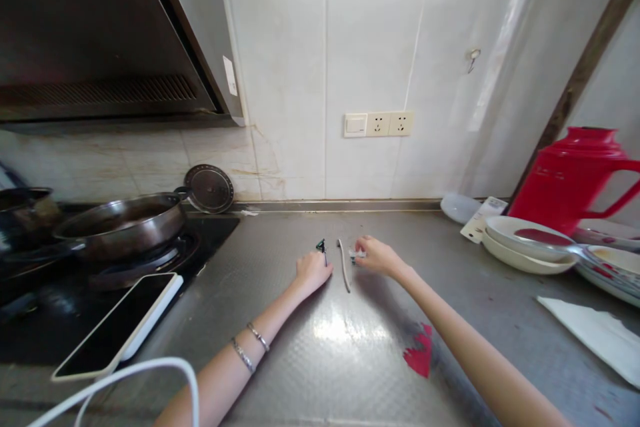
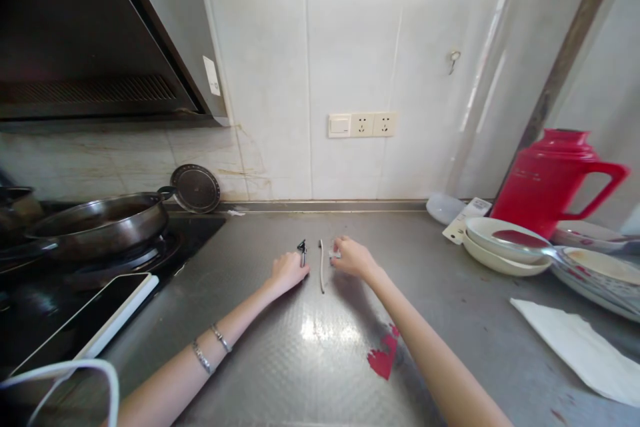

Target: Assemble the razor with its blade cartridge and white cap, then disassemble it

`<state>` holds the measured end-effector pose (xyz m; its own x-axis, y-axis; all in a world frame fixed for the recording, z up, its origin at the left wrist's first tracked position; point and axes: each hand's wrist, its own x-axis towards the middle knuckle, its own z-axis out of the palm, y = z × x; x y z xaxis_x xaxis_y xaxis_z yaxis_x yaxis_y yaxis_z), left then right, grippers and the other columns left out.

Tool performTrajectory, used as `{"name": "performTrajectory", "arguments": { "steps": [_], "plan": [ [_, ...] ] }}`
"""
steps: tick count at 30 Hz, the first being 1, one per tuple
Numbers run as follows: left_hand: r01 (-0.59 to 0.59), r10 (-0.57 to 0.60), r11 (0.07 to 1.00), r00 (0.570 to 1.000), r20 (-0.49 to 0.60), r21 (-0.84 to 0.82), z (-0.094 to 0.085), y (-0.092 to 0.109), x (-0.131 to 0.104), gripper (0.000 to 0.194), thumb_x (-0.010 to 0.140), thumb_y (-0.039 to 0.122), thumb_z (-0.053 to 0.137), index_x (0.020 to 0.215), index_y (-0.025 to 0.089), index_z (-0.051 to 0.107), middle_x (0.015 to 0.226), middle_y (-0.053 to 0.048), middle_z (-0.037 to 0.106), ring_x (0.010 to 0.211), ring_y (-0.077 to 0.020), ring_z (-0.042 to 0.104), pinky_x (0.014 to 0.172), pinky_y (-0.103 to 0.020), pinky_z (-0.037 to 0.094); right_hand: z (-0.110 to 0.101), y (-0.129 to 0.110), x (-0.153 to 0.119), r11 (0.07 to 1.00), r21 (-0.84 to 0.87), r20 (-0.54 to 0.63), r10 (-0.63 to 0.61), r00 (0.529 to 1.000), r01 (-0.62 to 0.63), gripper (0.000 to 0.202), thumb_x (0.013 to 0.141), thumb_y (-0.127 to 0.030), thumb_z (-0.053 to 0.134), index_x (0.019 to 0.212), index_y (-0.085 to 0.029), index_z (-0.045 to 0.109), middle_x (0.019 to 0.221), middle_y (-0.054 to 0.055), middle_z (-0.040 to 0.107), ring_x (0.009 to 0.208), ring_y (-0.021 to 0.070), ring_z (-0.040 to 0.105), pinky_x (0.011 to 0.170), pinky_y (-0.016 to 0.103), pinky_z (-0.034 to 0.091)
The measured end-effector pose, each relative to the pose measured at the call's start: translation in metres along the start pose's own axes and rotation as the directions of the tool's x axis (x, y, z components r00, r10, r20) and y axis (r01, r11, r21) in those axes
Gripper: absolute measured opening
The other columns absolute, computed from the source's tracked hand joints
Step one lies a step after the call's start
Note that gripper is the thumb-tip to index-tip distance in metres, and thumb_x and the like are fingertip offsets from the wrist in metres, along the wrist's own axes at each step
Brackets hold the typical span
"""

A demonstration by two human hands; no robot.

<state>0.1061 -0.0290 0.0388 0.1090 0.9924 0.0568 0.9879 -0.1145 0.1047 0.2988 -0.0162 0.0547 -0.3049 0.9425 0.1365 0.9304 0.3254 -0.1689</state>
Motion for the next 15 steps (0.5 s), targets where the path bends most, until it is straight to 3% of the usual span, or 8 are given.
{"name": "performTrajectory", "arguments": {
  "steps": [3,7,15],
  "plan": [
    [-0.015,0.015,1.000,1.000,-0.009,0.005,0.000,0.003,-0.002,0.033,0.080,0.035,0.044,0.096,0.016,0.067,0.096,-0.013,0.068,0.092,-0.0254,0.063,0.074,-0.032,0.048,0.006,-0.022,-0.011,0.997,-0.039,0.027,0.062,0.998,-0.061,0.027,0.082,-0.033,0.043,0.082,-0.016,0.064,0.083,0.012,0.066,0.079,0.0230,0.062,0.064,0.028,0.041],
    [0.010,-0.010,1.000,1.000,0.021,0.012,-0.004,0.008,-0.005,0.034,0.082,0.035,0.043,0.100,0.017,0.066,0.100,-0.014,0.067,0.096,-0.0241,0.062,0.078,-0.031,0.047,0.015,-0.041,-0.018,0.995,-0.069,0.074,0.078,0.994,-0.073,0.035,0.084,-0.039,0.041,0.077,-0.016,0.066,0.083,0.014,0.068,0.079,0.0247,0.064,0.064,0.028,0.044],
    [-0.015,0.015,1.000,1.000,0.001,-0.002,0.001,0.007,-0.003,0.040,0.084,0.043,0.039,0.097,0.016,0.066,0.097,-0.014,0.067,0.094,-0.0247,0.062,0.076,-0.032,0.047,0.012,-0.042,-0.019,0.993,-0.067,0.065,0.100,0.993,-0.096,0.038,0.087,-0.042,0.037,0.080,-0.018,0.067,0.083,0.013,0.069,0.079,0.0230,0.064,0.064,0.027,0.044]
  ]
}}
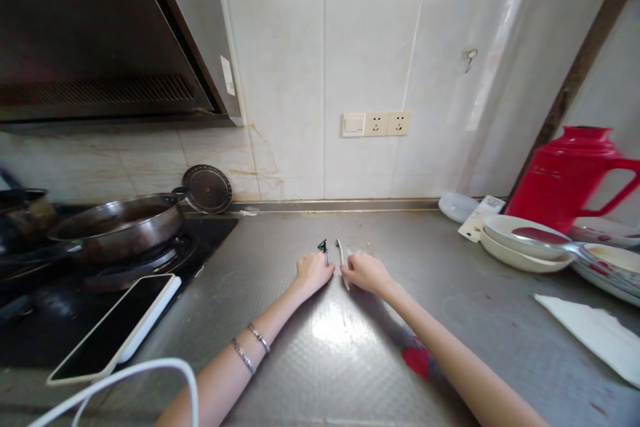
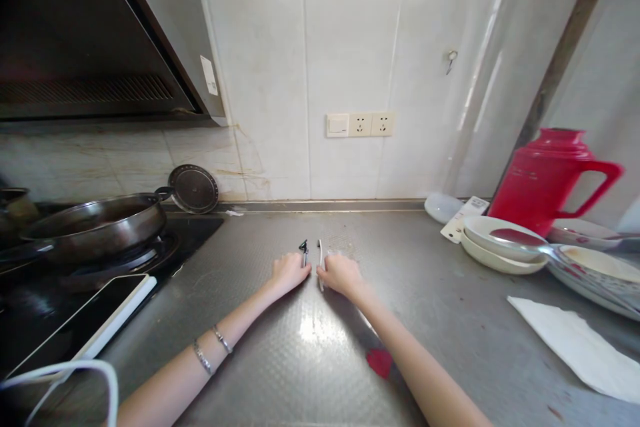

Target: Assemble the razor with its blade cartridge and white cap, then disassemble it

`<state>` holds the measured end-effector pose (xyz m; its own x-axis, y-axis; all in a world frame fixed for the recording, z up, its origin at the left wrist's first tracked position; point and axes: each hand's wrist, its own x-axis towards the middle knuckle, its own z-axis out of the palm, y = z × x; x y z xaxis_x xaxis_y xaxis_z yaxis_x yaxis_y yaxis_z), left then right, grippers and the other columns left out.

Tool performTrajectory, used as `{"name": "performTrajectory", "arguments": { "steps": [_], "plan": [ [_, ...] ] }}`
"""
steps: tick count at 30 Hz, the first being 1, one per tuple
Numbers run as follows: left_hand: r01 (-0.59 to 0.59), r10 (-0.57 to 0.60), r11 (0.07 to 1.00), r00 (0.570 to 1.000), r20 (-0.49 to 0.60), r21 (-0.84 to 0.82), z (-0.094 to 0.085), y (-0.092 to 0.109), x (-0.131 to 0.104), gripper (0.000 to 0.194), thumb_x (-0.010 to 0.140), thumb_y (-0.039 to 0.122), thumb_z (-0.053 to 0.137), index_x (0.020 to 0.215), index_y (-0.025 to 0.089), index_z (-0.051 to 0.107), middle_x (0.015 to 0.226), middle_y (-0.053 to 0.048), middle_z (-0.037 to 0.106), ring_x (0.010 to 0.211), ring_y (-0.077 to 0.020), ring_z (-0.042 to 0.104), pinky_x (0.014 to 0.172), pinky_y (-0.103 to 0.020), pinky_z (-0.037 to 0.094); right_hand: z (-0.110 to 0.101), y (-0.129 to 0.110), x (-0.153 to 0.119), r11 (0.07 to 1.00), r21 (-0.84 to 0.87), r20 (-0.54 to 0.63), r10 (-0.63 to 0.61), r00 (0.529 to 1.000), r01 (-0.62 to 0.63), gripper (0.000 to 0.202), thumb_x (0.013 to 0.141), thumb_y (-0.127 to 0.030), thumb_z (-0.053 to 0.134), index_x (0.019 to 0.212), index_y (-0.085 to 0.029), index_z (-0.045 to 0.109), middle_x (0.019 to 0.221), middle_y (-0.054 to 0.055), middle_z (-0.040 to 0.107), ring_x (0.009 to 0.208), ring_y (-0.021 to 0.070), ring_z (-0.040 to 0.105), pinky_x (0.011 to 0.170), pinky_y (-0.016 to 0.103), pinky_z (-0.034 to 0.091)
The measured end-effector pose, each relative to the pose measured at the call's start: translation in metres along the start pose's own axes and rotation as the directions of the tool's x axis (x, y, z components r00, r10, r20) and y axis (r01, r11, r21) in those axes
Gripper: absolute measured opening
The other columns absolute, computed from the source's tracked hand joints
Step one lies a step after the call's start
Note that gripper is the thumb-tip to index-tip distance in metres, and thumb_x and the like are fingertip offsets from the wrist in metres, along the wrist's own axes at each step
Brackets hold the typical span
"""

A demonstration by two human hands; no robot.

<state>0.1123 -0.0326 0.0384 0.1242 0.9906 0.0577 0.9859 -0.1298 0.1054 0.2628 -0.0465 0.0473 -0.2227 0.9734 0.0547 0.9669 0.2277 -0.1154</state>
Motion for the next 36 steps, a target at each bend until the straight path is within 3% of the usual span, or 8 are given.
{"name": "performTrajectory", "arguments": {
  "steps": [3,6,9,11,14,17,24,36],
  "plan": [
    [0.013,-0.013,1.000,1.000,-0.018,-0.017,0.001,-0.007,0.006,0.049,0.088,0.047,0.028,0.092,0.017,0.067,0.094,-0.013,0.067,0.092,-0.0248,0.063,0.074,-0.033,0.046,-0.004,0.014,0.001,0.999,0.008,-0.069,0.042,0.997,-0.042,0.040,0.089,-0.041,0.033,0.081,-0.019,0.066,0.084,0.012,0.068,0.080,0.0233,0.064,0.065,0.028,0.043],
    [0.033,-0.035,0.999,0.997,-0.062,-0.027,-0.003,-0.024,0.014,0.047,0.089,0.043,0.025,0.093,0.017,0.064,0.097,-0.012,0.066,0.092,-0.0233,0.061,0.075,-0.033,0.045,-0.006,0.042,0.005,0.996,0.004,-0.170,0.094,0.981,-0.094,0.038,0.090,-0.036,0.030,0.085,-0.018,0.063,0.087,0.013,0.067,0.083,0.0251,0.062,0.067,0.031,0.043],
    [0.067,-0.058,0.997,0.971,-0.234,0.033,-0.006,-0.052,0.023,0.038,0.089,0.037,0.030,0.103,0.014,0.058,0.108,-0.014,0.060,0.104,-0.0239,0.054,0.083,-0.033,0.042,-0.003,0.080,0.007,0.997,-0.026,-0.282,0.062,0.957,-0.073,0.034,0.089,-0.031,0.033,0.093,-0.014,0.061,0.098,0.017,0.064,0.098,0.0274,0.057,0.075,0.032,0.042],
    [0.145,-0.121,0.987,0.953,-0.276,0.067,-0.003,-0.072,0.028,0.038,0.088,0.036,0.030,0.107,0.012,0.054,0.111,-0.016,0.057,0.107,-0.0252,0.051,0.086,-0.034,0.039,0.002,0.106,0.007,0.996,-0.029,-0.274,0.068,0.959,-0.079,0.031,0.088,-0.027,0.036,0.099,-0.011,0.060,0.104,0.019,0.062,0.103,0.0269,0.054,0.084,0.032,0.040],
    [0.217,-0.190,0.973,0.946,-0.262,0.079,0.004,-0.095,0.033,0.041,0.088,0.037,0.030,0.110,0.009,0.052,0.113,-0.018,0.055,0.108,-0.0270,0.050,0.089,-0.036,0.036,0.011,0.135,0.003,0.995,-0.024,-0.264,0.085,0.961,-0.094,0.033,0.087,-0.024,0.035,0.101,-0.008,0.061,0.110,0.020,0.060,0.107,0.0265,0.053,0.089,0.033,0.038],
    [0.229,-0.212,0.971,0.957,-0.197,0.070,0.011,-0.104,0.036,0.044,0.089,0.038,0.028,0.114,0.010,0.050,0.118,-0.019,0.053,0.113,-0.0277,0.046,0.091,-0.037,0.033,0.022,0.153,-0.001,0.996,0.028,-0.268,0.092,0.959,-0.088,0.035,0.087,-0.025,0.034,0.101,-0.011,0.062,0.111,0.018,0.061,0.107,0.0251,0.054,0.090,0.033,0.039],
    [0.228,-0.202,0.969,0.953,-0.228,0.094,0.018,-0.104,0.038,0.040,0.087,0.036,0.031,0.113,0.012,0.051,0.121,-0.018,0.052,0.117,-0.0290,0.043,0.093,-0.039,0.032,0.037,0.165,0.002,0.993,0.088,-0.300,0.100,0.949,-0.077,0.037,0.084,-0.025,0.037,0.107,-0.011,0.063,0.118,0.017,0.059,0.112,0.0257,0.052,0.096,0.035,0.037],
    [0.217,-0.187,0.969,0.956,-0.225,0.115,0.022,-0.108,0.041,0.042,0.087,0.036,0.032,0.117,0.013,0.049,0.127,-0.019,0.048,0.121,-0.0315,0.040,0.096,-0.041,0.032,0.039,0.168,0.004,0.993,0.095,-0.298,0.092,0.950,-0.066,0.036,0.082,-0.024,0.040,0.108,-0.013,0.063,0.119,0.015,0.059,0.114,0.0246,0.051,0.098,0.035,0.036]
  ]
}}
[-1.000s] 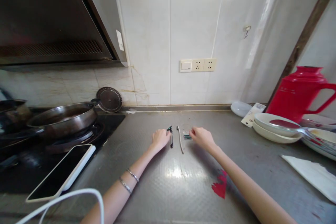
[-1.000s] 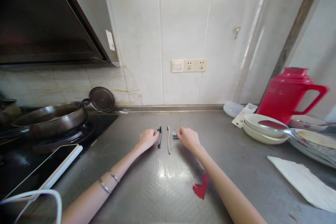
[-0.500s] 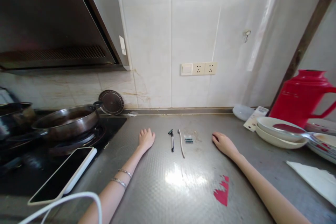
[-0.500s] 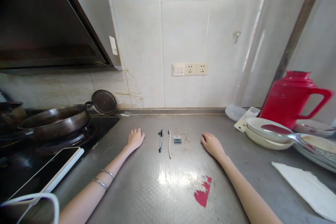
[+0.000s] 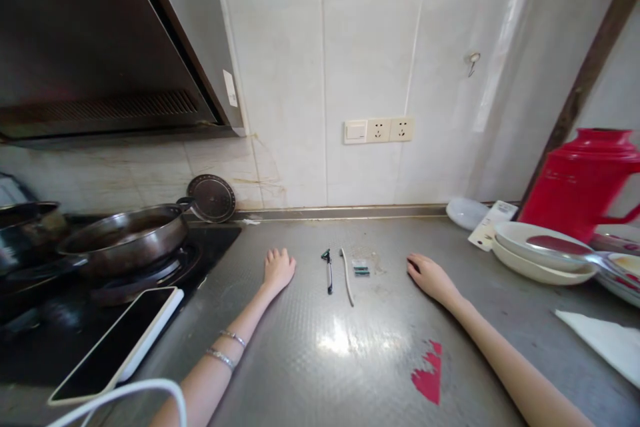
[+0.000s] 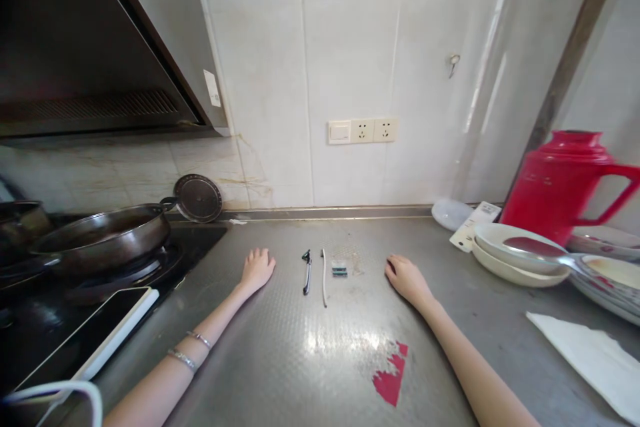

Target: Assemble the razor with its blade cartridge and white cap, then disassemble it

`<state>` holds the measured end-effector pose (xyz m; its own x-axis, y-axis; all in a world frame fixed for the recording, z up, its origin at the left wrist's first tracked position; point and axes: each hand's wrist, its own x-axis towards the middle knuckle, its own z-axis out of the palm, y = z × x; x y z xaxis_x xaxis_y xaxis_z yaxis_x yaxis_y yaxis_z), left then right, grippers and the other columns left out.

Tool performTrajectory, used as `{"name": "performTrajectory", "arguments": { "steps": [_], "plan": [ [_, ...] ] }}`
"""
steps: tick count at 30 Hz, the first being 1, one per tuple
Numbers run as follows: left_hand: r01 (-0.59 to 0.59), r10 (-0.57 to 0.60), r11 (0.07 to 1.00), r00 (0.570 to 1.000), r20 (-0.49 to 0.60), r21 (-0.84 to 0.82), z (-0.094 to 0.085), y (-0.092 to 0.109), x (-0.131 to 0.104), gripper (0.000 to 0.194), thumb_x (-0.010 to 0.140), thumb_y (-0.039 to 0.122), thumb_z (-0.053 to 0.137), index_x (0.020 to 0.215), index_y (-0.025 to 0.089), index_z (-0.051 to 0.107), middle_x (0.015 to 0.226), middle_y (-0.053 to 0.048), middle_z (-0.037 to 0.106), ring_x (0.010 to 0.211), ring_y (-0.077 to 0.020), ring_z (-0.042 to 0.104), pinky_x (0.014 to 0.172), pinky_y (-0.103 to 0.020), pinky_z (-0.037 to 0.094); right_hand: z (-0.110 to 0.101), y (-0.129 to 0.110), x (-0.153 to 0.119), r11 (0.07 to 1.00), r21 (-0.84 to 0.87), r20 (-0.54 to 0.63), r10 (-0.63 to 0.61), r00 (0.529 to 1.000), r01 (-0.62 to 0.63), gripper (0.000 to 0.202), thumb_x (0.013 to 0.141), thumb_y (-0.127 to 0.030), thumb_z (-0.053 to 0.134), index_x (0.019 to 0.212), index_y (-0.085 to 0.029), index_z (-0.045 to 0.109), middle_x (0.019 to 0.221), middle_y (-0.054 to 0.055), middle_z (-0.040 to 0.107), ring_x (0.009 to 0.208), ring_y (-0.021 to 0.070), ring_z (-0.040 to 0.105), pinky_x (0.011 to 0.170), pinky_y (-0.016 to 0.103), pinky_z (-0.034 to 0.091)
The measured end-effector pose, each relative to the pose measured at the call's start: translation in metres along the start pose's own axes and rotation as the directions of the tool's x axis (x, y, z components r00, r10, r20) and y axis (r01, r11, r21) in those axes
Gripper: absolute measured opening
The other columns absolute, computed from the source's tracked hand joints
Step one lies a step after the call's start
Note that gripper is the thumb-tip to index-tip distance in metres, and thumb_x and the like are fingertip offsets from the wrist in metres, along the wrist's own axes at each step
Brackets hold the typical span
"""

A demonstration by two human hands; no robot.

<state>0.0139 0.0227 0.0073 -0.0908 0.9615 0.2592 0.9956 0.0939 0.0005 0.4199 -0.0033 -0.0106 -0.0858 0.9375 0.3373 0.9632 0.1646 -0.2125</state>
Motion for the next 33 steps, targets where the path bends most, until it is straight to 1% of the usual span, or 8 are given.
{"name": "performTrajectory", "arguments": {
  "steps": [3,6,16,23,27,29,31,33],
  "plan": [
    [0.001,-0.001,1.000,1.000,0.008,0.002,0.000,0.000,0.001,0.043,0.087,0.036,0.032,0.118,0.012,0.049,0.128,-0.019,0.048,0.122,-0.0314,0.039,0.097,-0.041,0.030,0.000,0.001,0.001,1.000,-0.008,0.007,0.005,1.000,-0.005,0.037,0.083,-0.025,0.039,0.109,-0.012,0.063,0.120,0.015,0.058,0.115,0.0243,0.051,0.099,0.034,0.035],
    [-0.007,0.007,1.000,1.000,0.010,-0.001,0.000,0.000,0.001,0.043,0.087,0.035,0.033,0.119,0.012,0.049,0.129,-0.020,0.047,0.123,-0.0313,0.039,0.097,-0.042,0.030,0.000,0.002,0.001,1.000,-0.021,0.019,-0.003,1.000,0.003,0.039,0.084,-0.026,0.037,0.109,-0.009,0.062,0.121,0.017,0.057,0.116,0.0247,0.050,0.099,0.034,0.035],
    [-0.005,0.005,1.000,1.000,0.008,0.008,0.000,0.000,0.000,0.041,0.087,0.035,0.032,0.117,0.014,0.050,0.129,-0.018,0.047,0.123,-0.0309,0.039,0.098,-0.042,0.030,0.002,0.004,0.001,0.999,-0.049,0.034,-0.014,0.999,0.016,0.042,0.085,-0.026,0.035,0.112,-0.007,0.061,0.122,0.019,0.056,0.116,0.0251,0.050,0.100,0.033,0.035],
    [-0.006,0.006,1.000,1.000,0.005,-0.011,0.001,0.000,0.001,0.041,0.086,0.035,0.033,0.117,0.014,0.051,0.129,-0.018,0.048,0.123,-0.0319,0.039,0.097,-0.042,0.030,0.004,0.004,0.000,1.000,-0.021,0.004,-0.015,1.000,0.015,0.041,0.084,-0.024,0.037,0.111,-0.007,0.062,0.122,0.019,0.056,0.115,0.0263,0.050,0.099,0.035,0.036],
    [-0.016,0.016,0.999,1.000,-0.003,-0.033,0.002,-0.001,0.001,0.043,0.086,0.034,0.034,0.117,0.010,0.051,0.128,-0.021,0.047,0.122,-0.0336,0.039,0.096,-0.043,0.031,0.005,0.006,0.000,1.000,-0.002,-0.025,-0.028,0.999,0.028,0.041,0.084,-0.025,0.037,0.110,-0.006,0.063,0.120,0.020,0.057,0.113,0.0274,0.052,0.097,0.035,0.037],
    [-0.015,0.014,0.999,1.000,-0.004,-0.048,0.000,-0.001,0.000,0.042,0.086,0.033,0.035,0.116,0.009,0.051,0.127,-0.022,0.048,0.121,-0.0343,0.040,0.095,-0.043,0.031,0.006,0.006,0.000,0.999,0.003,-0.036,-0.034,0.999,0.034,0.041,0.083,-0.024,0.037,0.109,-0.006,0.063,0.119,0.020,0.058,0.112,0.0277,0.052,0.097,0.036,0.037],
    [-0.017,0.014,0.998,0.999,-0.047,-0.053,-0.007,0.001,-0.003,0.041,0.085,0.031,0.036,0.115,0.009,0.052,0.127,-0.022,0.047,0.120,-0.0349,0.039,0.095,-0.046,0.029,0.006,0.006,0.000,0.999,-0.007,-0.038,-0.035,0.999,0.035,0.041,0.083,-0.024,0.037,0.110,-0.006,0.062,0.119,0.020,0.058,0.112,0.0277,0.053,0.096,0.036,0.038],
    [-0.053,0.045,0.998,0.986,-0.159,-0.046,-0.018,0.006,-0.006,0.037,0.084,0.028,0.038,0.113,0.009,0.053,0.129,-0.022,0.045,0.121,-0.0345,0.037,0.097,-0.047,0.026,0.006,0.006,0.000,0.999,-0.020,-0.033,-0.034,0.999,0.033,0.042,0.084,-0.024,0.036,0.110,-0.005,0.062,0.119,0.020,0.058,0.111,0.0279,0.053,0.096,0.036,0.038]
  ]
}}
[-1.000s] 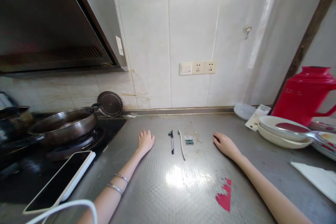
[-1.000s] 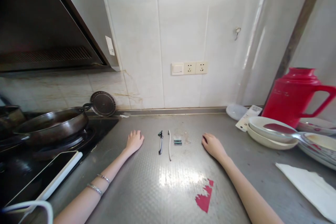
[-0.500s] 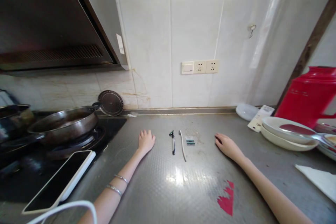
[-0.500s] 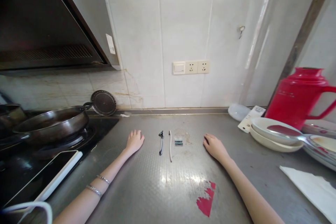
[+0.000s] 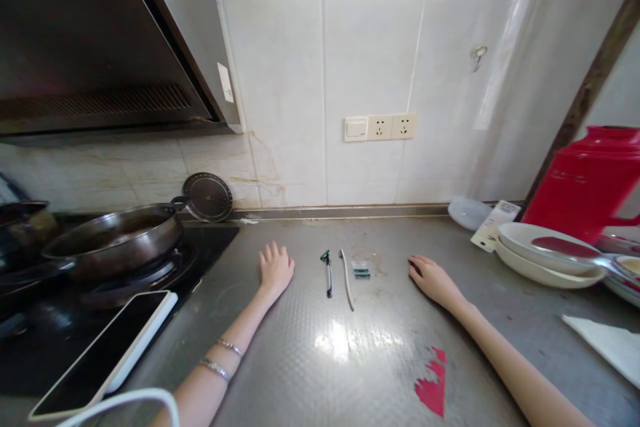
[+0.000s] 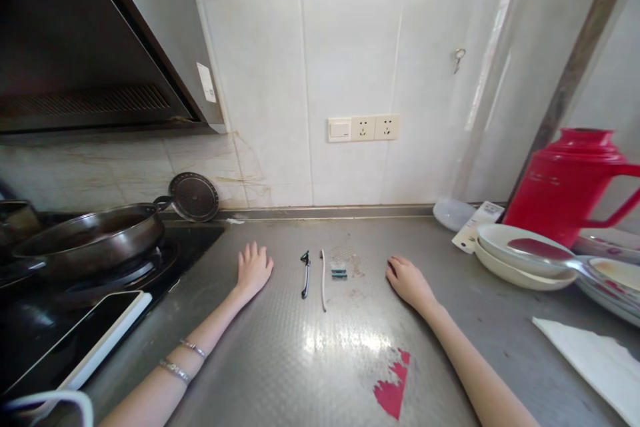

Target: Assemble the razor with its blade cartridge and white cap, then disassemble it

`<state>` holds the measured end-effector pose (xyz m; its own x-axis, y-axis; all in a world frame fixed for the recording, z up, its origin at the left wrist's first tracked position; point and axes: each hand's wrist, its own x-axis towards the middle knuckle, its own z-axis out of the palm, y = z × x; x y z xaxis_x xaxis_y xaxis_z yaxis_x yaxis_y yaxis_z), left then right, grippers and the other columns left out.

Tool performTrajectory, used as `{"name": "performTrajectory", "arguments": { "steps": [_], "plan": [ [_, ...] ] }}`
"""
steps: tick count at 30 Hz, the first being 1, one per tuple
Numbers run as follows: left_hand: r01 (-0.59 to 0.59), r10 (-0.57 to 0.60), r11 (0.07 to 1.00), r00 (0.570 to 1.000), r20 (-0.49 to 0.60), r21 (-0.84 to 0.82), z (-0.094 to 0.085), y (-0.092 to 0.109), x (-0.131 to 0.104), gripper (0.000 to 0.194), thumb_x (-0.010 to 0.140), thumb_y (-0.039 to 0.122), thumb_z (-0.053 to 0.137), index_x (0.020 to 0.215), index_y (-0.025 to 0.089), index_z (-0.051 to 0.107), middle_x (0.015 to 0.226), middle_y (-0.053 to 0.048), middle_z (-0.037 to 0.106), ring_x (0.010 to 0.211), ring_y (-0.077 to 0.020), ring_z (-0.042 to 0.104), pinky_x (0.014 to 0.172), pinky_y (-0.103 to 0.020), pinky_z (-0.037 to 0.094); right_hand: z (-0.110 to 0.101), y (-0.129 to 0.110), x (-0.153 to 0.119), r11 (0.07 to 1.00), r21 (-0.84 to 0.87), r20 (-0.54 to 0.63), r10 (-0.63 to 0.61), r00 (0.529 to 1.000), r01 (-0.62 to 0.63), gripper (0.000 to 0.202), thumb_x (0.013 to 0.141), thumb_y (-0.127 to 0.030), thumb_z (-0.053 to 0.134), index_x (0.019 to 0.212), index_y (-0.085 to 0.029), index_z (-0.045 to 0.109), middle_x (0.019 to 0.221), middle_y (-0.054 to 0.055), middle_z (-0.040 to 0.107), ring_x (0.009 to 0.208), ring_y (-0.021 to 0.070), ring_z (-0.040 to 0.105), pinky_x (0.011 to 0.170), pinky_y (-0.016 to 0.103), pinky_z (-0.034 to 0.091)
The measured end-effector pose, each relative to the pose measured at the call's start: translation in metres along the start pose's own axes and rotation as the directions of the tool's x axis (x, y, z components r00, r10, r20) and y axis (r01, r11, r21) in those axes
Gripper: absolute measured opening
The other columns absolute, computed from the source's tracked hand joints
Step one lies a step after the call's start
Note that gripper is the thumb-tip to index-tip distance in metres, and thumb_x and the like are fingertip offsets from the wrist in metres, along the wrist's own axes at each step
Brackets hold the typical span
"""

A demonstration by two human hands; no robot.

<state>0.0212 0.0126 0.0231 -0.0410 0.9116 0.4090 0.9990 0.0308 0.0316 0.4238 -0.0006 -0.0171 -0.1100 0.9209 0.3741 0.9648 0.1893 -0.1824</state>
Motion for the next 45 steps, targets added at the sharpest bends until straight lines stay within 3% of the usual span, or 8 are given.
{"name": "performTrajectory", "arguments": {
  "steps": [3,8,12,27,34,39,42,45],
  "plan": [
    [-0.111,0.107,0.993,0.990,-0.092,-0.044,-0.019,0.018,-0.005,0.030,0.085,0.028,0.038,0.102,0.013,0.057,0.114,-0.017,0.055,0.110,-0.0298,0.045,0.090,-0.041,0.032,-0.001,-0.001,0.001,1.000,-0.012,0.002,0.002,1.000,-0.002,0.042,0.083,-0.024,0.036,0.110,-0.004,0.062,0.119,0.020,0.058,0.111,0.0284,0.053,0.095,0.036,0.039],
    [-0.194,0.215,0.961,0.972,0.092,-0.195,-0.030,0.058,-0.026,0.033,0.085,0.040,0.040,0.076,0.017,0.063,0.087,-0.010,0.065,0.090,-0.0248,0.054,0.080,-0.037,0.036,0.000,-0.001,0.001,1.000,-0.004,-0.006,0.010,1.000,-0.010,0.041,0.083,-0.024,0.038,0.109,-0.006,0.064,0.119,0.020,0.058,0.111,0.0276,0.053,0.096,0.035,0.038],
    [-0.235,0.258,0.952,0.961,0.104,-0.195,-0.025,0.076,-0.045,0.041,0.079,0.051,0.046,0.078,0.014,0.065,0.087,-0.014,0.065,0.092,-0.0297,0.055,0.081,-0.041,0.036,0.001,-0.001,0.001,1.000,0.003,-0.006,0.021,1.000,-0.021,0.040,0.083,-0.024,0.038,0.109,-0.007,0.064,0.120,0.019,0.057,0.112,0.0271,0.053,0.096,0.035,0.038],
    [-0.251,0.270,0.957,0.953,0.134,-0.144,-0.015,0.082,-0.045,0.027,0.078,0.028,0.047,0.082,0.011,0.068,0.087,-0.014,0.068,0.087,-0.0247,0.059,0.079,-0.036,0.039,-0.003,-0.003,0.002,0.999,-0.030,0.025,0.016,1.000,-0.015,0.042,0.084,-0.024,0.036,0.110,-0.005,0.062,0.119,0.021,0.057,0.111,0.0277,0.052,0.094,0.035,0.038],
    [-0.224,0.232,0.945,0.973,0.006,-0.239,-0.027,0.072,-0.040,0.024,0.081,0.028,0.045,0.070,0.016,0.062,0.077,-0.008,0.065,0.078,-0.0206,0.057,0.071,-0.032,0.037,-0.004,-0.007,0.003,0.997,-0.018,0.029,0.071,0.997,-0.070,0.036,0.083,-0.023,0.041,0.108,-0.010,0.062,0.127,0.019,0.051,0.114,0.0269,0.050,0.094,0.037,0.038],
    [-0.227,0.203,0.874,0.974,-0.100,-0.431,-0.039,0.069,-0.041,0.024,0.083,0.028,0.044,0.064,0.017,0.054,0.070,-0.003,0.059,0.073,-0.0158,0.053,0.068,-0.027,0.035,-0.011,-0.043,0.014,0.988,0.118,-0.057,0.112,0.992,-0.104,0.036,0.080,-0.023,0.047,0.112,-0.011,0.060,0.136,0.020,0.039,0.118,0.0315,0.044,0.093,0.044,0.037],
    [-0.235,0.203,0.800,0.972,-0.119,-0.552,-0.044,0.071,-0.046,0.026,0.085,0.029,0.041,0.064,0.018,0.051,0.069,-0.002,0.056,0.071,-0.0147,0.051,0.066,-0.025,0.036,-0.018,-0.090,0.022,0.873,0.487,-0.051,0.036,0.998,-0.007,0.031,0.082,-0.027,0.046,0.102,-0.012,0.064,0.119,0.017,0.057,0.113,0.0253,0.049,0.096,0.038,0.036],
    [-0.259,0.234,0.736,0.964,-0.124,-0.625,-0.045,0.076,-0.054,0.025,0.086,0.029,0.039,0.067,0.018,0.051,0.072,-0.002,0.055,0.073,-0.0147,0.052,0.068,-0.025,0.037,-0.026,-0.144,0.023,0.471,0.864,0.149,0.092,0.985,-0.175,0.034,0.081,-0.043,0.048,0.092,-0.016,0.067,0.102,0.012,0.066,0.099,0.0248,0.058,0.082,0.037,0.045]
  ]
}}
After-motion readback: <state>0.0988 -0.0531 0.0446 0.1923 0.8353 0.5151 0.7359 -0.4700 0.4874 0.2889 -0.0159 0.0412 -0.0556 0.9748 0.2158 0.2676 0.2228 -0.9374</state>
